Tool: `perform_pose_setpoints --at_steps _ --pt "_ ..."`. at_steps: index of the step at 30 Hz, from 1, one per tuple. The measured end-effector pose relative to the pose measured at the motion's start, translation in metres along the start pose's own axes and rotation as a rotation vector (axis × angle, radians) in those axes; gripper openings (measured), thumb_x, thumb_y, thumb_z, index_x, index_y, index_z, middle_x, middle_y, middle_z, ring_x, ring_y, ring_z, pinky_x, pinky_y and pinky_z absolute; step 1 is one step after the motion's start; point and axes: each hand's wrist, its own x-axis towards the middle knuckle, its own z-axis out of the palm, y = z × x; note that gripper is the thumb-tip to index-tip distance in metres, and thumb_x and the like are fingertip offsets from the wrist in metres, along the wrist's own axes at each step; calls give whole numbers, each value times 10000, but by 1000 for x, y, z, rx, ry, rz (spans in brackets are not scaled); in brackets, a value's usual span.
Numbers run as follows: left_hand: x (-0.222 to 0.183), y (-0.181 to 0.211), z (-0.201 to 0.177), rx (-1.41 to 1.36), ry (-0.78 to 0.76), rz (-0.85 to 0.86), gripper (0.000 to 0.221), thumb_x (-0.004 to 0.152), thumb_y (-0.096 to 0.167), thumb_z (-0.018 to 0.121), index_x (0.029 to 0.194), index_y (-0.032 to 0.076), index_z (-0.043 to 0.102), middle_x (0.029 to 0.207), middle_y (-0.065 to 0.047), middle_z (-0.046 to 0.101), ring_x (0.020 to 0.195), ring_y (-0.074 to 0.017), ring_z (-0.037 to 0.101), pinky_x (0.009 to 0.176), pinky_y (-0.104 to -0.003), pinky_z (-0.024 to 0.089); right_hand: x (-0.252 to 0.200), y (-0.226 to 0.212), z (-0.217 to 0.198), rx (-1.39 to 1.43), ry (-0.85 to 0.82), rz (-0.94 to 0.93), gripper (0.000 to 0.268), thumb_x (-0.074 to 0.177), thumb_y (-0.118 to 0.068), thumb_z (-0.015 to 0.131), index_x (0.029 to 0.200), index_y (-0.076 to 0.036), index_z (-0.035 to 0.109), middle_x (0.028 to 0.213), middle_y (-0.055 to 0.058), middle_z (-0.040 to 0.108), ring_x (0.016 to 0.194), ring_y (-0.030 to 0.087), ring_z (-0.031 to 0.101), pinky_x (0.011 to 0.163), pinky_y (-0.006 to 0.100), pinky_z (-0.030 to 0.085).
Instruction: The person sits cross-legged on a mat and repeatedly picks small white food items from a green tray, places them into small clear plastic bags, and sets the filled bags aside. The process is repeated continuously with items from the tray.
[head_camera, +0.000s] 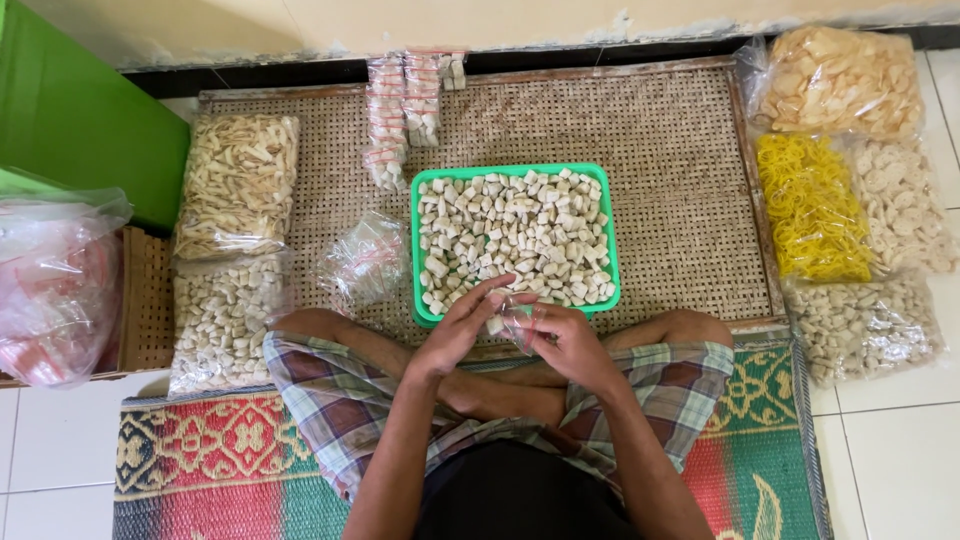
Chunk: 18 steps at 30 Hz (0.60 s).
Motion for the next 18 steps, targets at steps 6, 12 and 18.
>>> perform_pose_setpoints --at_steps 6,12,18 --pt "5 -12 3 38 -23 28 483 1120 265 376 1524 5 420 1403 -328 581 1268 -429 558 1013 -557 479 -3 4 0 119 15 111 187 865 -63 803 1048 -21 808 696 120 658 575 160 535 534 325 463" --pt "10 -34 -18 120 -39 -64 472 1119 340 405 1501 67 451 1334 -272 618 1200 -362 627 932 -488 571 -5 -1 -11 71 -35 127 289 874 76 688 1065 -81 838 716 103 628 605 178 471 603 349 448" --pt "6 -34 -23 -23 -79 -104 578 1000 134 673 1495 -21 418 1256 -250 641 1008 -279 676 889 -462 623 -17 34 -13 -15 2 101 384 843 121 646 1053 -128 850 753 99 595 622 184 525 599 348 459"
